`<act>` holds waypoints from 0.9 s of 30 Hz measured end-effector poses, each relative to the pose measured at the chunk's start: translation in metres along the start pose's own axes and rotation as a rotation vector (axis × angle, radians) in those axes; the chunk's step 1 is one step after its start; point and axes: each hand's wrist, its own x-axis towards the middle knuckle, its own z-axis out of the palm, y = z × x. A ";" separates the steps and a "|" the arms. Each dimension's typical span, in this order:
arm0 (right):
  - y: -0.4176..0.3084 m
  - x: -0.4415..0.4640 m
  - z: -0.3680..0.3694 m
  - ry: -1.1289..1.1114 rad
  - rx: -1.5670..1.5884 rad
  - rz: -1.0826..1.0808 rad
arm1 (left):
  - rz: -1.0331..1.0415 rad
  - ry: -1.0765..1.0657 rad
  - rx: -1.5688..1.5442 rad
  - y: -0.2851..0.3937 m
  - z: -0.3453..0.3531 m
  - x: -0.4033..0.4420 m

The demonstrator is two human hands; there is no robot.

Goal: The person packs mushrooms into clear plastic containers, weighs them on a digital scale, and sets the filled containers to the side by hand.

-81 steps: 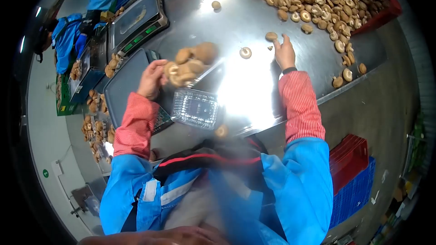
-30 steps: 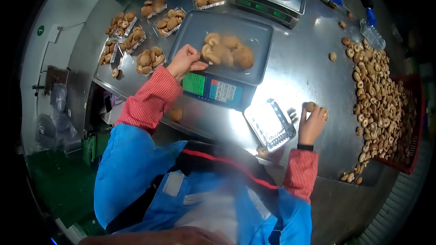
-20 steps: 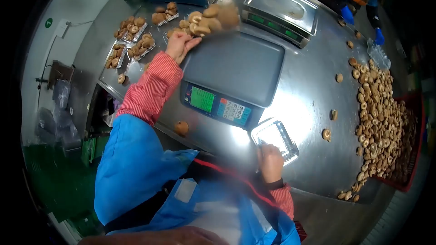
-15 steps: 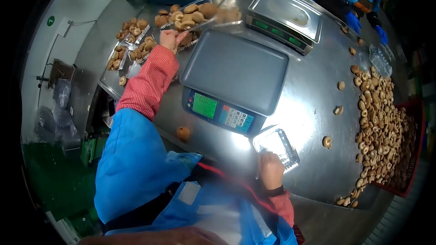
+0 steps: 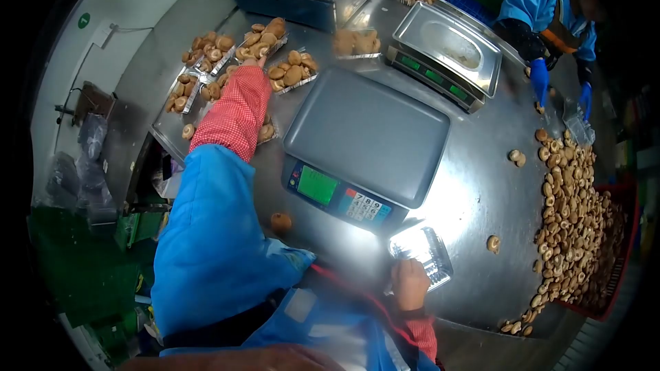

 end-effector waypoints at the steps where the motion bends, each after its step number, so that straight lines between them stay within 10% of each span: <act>1: 0.000 0.000 0.000 0.001 0.002 0.011 | 0.011 -0.037 -0.019 -0.002 0.002 -0.002; 17: 0.009 -0.024 0.004 0.200 -0.077 0.036 | 0.237 0.165 0.204 -0.024 0.032 -0.019; 20: 0.010 -0.020 -0.023 0.298 -0.058 0.073 | 0.143 0.522 -1.372 -0.017 0.108 0.037; 27: 0.048 -0.013 -0.066 0.529 -0.080 -0.062 | 0.535 -1.258 -0.786 0.074 0.042 -0.301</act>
